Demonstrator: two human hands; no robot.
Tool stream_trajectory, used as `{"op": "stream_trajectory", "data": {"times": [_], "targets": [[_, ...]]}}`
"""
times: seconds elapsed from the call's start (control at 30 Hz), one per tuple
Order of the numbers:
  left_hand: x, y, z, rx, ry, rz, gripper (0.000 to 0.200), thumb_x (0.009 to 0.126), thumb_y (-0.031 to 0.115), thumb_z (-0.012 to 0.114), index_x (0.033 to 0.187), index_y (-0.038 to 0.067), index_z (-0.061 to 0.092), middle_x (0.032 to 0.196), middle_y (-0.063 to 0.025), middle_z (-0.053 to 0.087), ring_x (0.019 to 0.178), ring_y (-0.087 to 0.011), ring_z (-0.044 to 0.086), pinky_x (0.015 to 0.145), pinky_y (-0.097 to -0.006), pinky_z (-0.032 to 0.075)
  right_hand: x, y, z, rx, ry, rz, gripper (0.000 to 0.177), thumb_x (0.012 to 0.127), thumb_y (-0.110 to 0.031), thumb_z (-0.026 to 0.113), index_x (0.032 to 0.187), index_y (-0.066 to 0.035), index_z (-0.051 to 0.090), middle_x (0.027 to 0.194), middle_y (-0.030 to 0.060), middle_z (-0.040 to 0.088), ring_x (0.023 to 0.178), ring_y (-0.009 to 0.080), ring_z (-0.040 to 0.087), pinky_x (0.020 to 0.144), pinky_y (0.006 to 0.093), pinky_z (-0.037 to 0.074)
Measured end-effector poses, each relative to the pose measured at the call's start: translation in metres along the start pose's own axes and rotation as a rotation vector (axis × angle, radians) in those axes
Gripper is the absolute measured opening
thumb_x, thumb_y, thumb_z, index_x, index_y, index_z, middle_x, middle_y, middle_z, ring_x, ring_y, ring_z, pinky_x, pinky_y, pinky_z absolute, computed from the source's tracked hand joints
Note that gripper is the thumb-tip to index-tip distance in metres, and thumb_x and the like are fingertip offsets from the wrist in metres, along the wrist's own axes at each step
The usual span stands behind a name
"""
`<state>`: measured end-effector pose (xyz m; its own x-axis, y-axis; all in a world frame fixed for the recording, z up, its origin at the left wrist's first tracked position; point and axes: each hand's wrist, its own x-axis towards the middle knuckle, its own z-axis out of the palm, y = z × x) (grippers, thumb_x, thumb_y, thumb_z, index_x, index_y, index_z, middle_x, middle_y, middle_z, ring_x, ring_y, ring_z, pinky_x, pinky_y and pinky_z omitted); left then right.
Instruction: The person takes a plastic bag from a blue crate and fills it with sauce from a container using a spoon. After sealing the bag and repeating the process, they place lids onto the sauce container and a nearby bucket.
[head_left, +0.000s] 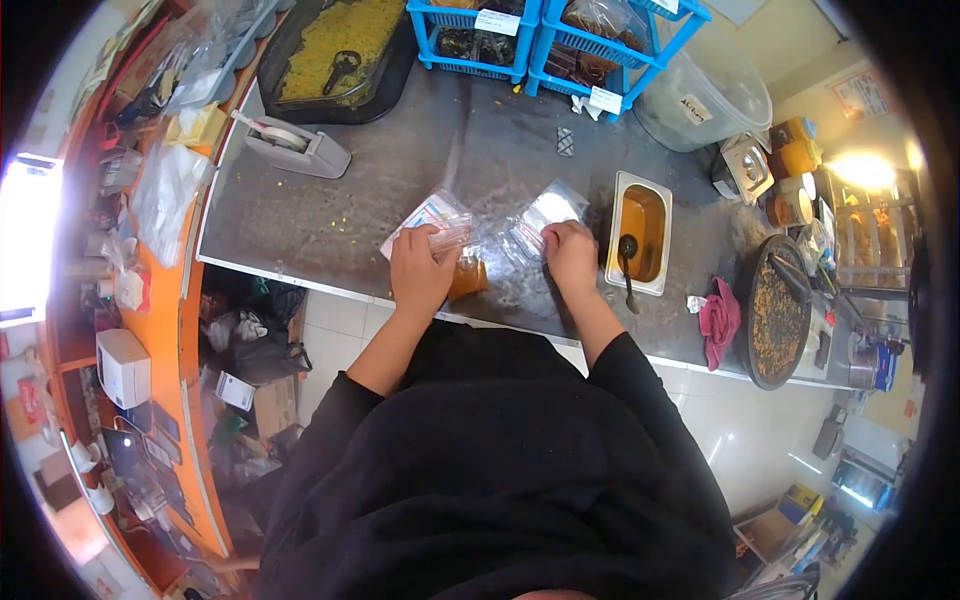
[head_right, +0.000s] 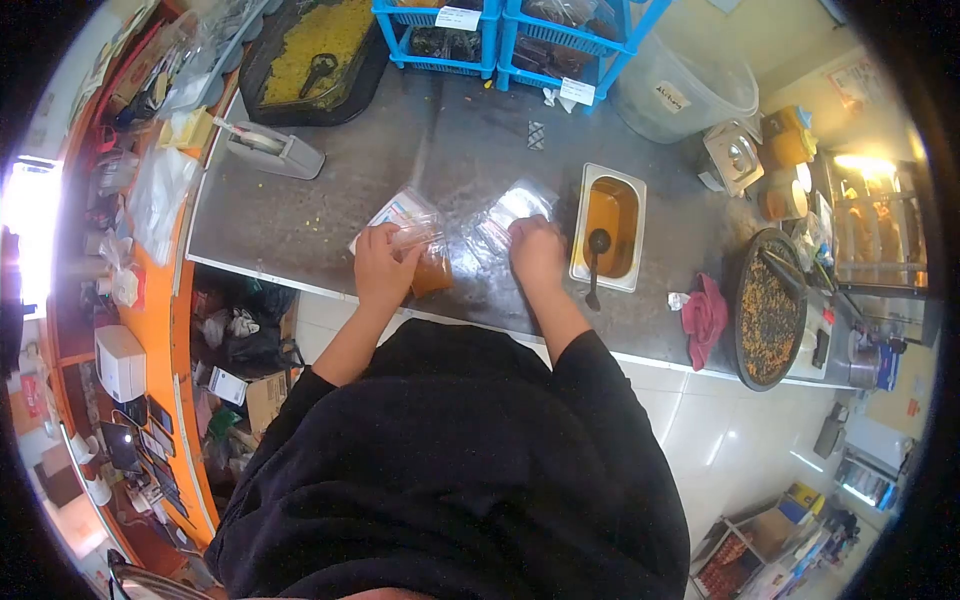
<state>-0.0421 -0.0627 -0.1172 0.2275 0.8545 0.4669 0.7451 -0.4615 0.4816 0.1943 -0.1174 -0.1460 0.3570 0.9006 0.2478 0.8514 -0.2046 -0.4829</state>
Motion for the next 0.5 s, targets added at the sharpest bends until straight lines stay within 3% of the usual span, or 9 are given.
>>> {"op": "stream_trajectory", "data": {"times": [0.1,0.17,0.2,0.27,0.3,0.4,0.5], "targets": [[0.007,0.015,-0.005,-0.320,-0.150,-0.075,0.025,0.081,0.022,0.074,0.094,0.005,0.060,0.085,-0.0106,0.060,0.076,-0.0294,0.059,0.070,-0.0389,0.047,0.002,-0.009,-0.012,0.264,0.009,0.057,0.007,0.081,-0.010,0.068,0.085,-0.005,0.072,0.084,0.0117,0.067,0.076,0.0285,0.065,0.069,0.0370,0.051],[0.017,0.036,-0.016,-0.441,-0.373,-0.164,0.022,0.084,0.022,0.072,0.091,0.004,0.060,0.080,-0.0106,0.060,0.072,-0.0289,0.059,0.066,-0.0392,0.046,0.000,-0.040,-0.037,0.428,-0.021,0.133,0.009,0.082,-0.014,0.068,0.083,-0.006,0.072,0.084,0.0119,0.068,0.078,0.0317,0.064,0.072,0.0401,0.050],[0.021,0.044,-0.018,-0.502,-0.486,-0.205,0.021,0.085,0.022,0.070,0.090,0.004,0.060,0.078,-0.0105,0.060,0.069,-0.0286,0.059,0.065,-0.0394,0.045,-0.001,-0.050,-0.046,0.431,-0.031,0.101,0.008,0.081,-0.012,0.070,0.084,-0.005,0.073,0.083,0.0113,0.068,0.075,0.0277,0.064,0.069,0.0367,0.050],[0.022,0.051,-0.014,-0.503,-0.508,-0.110,0.019,0.088,0.020,0.068,0.087,0.003,0.060,0.072,-0.0089,0.058,0.065,-0.0240,0.056,0.061,-0.0368,0.043,-0.002,-0.061,-0.059,0.434,-0.044,0.038,0.008,0.080,-0.009,0.073,0.086,-0.003,0.073,0.082,0.0101,0.067,0.069,0.0196,0.064,0.065,0.0299,0.050],[0.023,0.055,-0.014,-0.501,-0.520,-0.064,0.019,0.089,0.020,0.067,0.086,0.002,0.061,0.069,-0.0081,0.057,0.062,-0.0217,0.055,0.059,-0.0355,0.042,-0.003,-0.060,-0.062,0.441,-0.054,-0.003,0.010,0.081,-0.009,0.072,0.089,-0.004,0.073,0.080,0.0094,0.067,0.069,0.0210,0.063,0.065,0.0307,0.050],[0.025,0.065,-0.016,-0.744,-0.586,-0.175,0.018,0.092,0.017,0.063,0.083,0.001,0.061,0.067,-0.0050,0.053,0.063,-0.0134,0.050,0.057,-0.0307,0.039,-0.005,-0.064,-0.079,0.488,-0.049,-0.017,0.013,0.082,-0.015,0.071,0.090,-0.005,0.072,0.087,0.0112,0.070,0.075,0.0261,0.065,0.070,0.0354,0.051],[0.026,0.073,-0.018,-0.909,-0.620,-0.222,0.021,0.094,0.016,0.061,0.080,0.000,0.061,0.067,-0.0026,0.051,0.064,-0.0080,0.046,0.057,-0.0271,0.037,-0.010,-0.070,-0.104,0.718,-0.249,0.071,0.014,0.084,-0.015,0.070,0.093,-0.003,0.071,0.087,0.0115,0.072,0.076,0.0215,0.069,0.069,0.0310,0.052]]}}
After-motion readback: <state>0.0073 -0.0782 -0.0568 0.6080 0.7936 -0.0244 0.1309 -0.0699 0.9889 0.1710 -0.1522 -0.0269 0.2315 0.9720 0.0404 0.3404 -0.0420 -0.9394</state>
